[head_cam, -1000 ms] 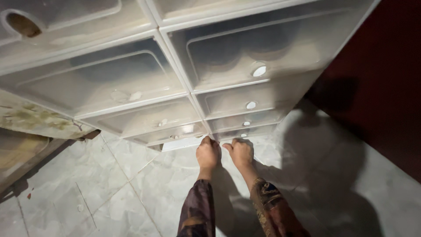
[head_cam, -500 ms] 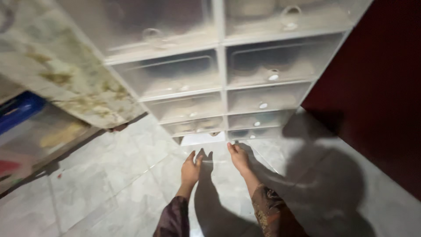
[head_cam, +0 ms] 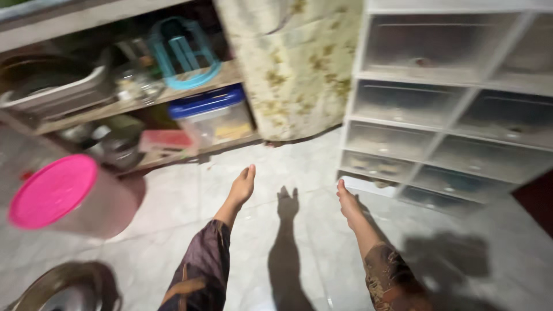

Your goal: The person assembles a modular shoe cabinet by repeatedly picking up transparent plastic drawer fronts from the floor and inserting them into the white frame slots. The person aligns and slides each drawer front into place one at a time, completing the assembly of the cabinet.

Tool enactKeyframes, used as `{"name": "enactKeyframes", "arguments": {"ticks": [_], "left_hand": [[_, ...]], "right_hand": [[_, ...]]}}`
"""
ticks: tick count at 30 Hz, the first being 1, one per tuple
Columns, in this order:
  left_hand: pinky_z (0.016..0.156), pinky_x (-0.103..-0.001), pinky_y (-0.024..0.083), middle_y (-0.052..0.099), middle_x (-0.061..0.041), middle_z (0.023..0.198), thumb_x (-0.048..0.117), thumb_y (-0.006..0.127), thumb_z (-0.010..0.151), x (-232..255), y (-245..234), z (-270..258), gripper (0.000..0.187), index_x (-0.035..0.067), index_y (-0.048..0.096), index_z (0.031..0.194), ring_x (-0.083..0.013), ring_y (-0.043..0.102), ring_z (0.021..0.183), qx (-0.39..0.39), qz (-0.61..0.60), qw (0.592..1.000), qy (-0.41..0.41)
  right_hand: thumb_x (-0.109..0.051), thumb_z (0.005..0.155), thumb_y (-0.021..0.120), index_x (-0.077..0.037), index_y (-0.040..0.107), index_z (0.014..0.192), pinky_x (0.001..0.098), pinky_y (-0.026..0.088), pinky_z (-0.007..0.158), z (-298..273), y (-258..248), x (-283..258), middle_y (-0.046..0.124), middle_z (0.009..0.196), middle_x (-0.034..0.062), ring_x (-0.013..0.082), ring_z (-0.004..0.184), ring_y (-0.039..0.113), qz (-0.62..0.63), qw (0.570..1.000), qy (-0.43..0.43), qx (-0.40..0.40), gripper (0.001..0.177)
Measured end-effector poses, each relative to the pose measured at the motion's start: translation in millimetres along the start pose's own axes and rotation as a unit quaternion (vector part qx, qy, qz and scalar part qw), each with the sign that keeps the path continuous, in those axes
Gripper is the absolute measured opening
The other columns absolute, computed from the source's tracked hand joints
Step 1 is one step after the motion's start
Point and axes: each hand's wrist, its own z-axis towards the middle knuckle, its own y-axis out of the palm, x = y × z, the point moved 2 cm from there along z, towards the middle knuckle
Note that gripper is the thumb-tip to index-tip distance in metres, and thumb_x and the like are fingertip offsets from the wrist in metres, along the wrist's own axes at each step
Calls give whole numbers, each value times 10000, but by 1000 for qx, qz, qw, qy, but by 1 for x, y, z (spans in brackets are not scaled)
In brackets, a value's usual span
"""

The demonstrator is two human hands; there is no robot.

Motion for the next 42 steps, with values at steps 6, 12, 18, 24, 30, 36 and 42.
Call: {"name": "enactKeyframes", "arguments": {"ticks": [6,12,18,24,30,36,42], "left_hand": [[1163,-405,353,523,-277,1471,641,373,987,-62,-105,-25,830,-39,496,1447,-388,457,1421,55,-40,997,-37],[1136,-429,408,563,-321,1409,610,482,971,-198,-105,-4,823,-68,500,1438,-417,513,1374,77,15,992,-102],[1108,-426,443,581,-307,1392,480,619,916,-300,-68,26,772,-40,471,1468,-406,545,1343,43,14,985,-165],[1031,-399,504,641,-247,1342,418,641,912,-353,-31,53,721,10,470,1481,-358,625,1259,45,-60,973,-218],[985,-376,535,712,-216,1253,417,609,933,-379,2,74,676,1,491,1453,-325,706,1157,67,-115,969,-210],[971,-393,533,688,-215,1250,453,566,962,-369,30,76,651,20,500,1444,-322,690,1140,62,-138,962,-227],[1018,-430,507,719,-261,1219,528,454,1015,-358,10,85,657,39,525,1447,-374,671,1179,129,-47,974,-179]], "right_hand": [[-740,909,441,-108,361,1577,458,261,1211,-31,131,12,400,1627,120,276,1527,303,-51,995,-6,-82,923],[-632,888,579,-86,485,1517,392,364,1168,-38,231,44,519,1546,143,281,1440,470,-216,968,-57,-118,838],[-515,864,694,-169,457,1535,385,435,1137,-39,311,49,573,1472,172,317,1368,552,-462,871,-97,-135,792],[-315,877,727,-193,599,1383,403,458,1064,-19,377,53,591,1385,91,303,1308,535,-532,794,-255,-144,537],[-210,863,713,-135,682,1172,438,480,955,16,410,82,623,1171,66,298,1189,536,-636,657,-378,-148,319],[-85,803,654,-35,688,1087,459,438,951,21,405,94,615,1151,114,328,1150,518,-661,571,-463,-150,290],[-2,833,545,-70,662,1131,465,504,899,27,366,40,690,1126,131,362,1056,623,-411,761,-501,-21,328]]}}
